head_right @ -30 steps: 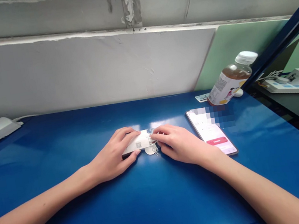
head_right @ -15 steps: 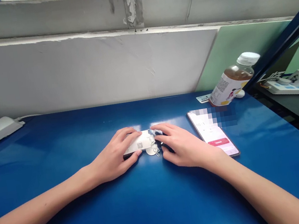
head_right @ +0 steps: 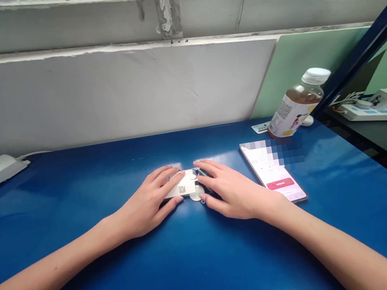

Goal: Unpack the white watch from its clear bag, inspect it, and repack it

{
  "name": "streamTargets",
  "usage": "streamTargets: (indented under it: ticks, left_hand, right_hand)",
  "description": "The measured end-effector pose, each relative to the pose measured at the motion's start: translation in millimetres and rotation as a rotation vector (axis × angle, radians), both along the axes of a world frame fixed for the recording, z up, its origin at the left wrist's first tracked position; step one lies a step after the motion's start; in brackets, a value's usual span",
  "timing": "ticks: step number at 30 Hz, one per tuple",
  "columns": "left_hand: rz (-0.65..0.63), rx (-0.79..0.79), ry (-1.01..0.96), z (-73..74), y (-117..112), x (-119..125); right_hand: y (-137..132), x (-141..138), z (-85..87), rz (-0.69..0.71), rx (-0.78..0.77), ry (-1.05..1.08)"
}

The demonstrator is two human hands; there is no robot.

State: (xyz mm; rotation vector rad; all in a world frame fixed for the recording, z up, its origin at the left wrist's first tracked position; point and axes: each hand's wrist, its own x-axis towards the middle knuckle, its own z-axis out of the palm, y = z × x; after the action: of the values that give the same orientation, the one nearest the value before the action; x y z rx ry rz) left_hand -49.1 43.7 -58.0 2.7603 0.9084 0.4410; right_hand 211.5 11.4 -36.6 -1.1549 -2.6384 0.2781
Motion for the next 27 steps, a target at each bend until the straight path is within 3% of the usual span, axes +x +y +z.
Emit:
streamTargets:
  ticks: [10,27]
  left_hand:
    - [-0.015,0.004,0.138,5.2,-1.4,1.4]
    - [-0.019,-0.006,0.035,1.9,-0.9,0.4]
  right_hand:
    - [10.2,10.4,1.6,-0.232,0.220,0.048]
    - [5.1,3.6,4.7,-0.063,-0.033,0.205]
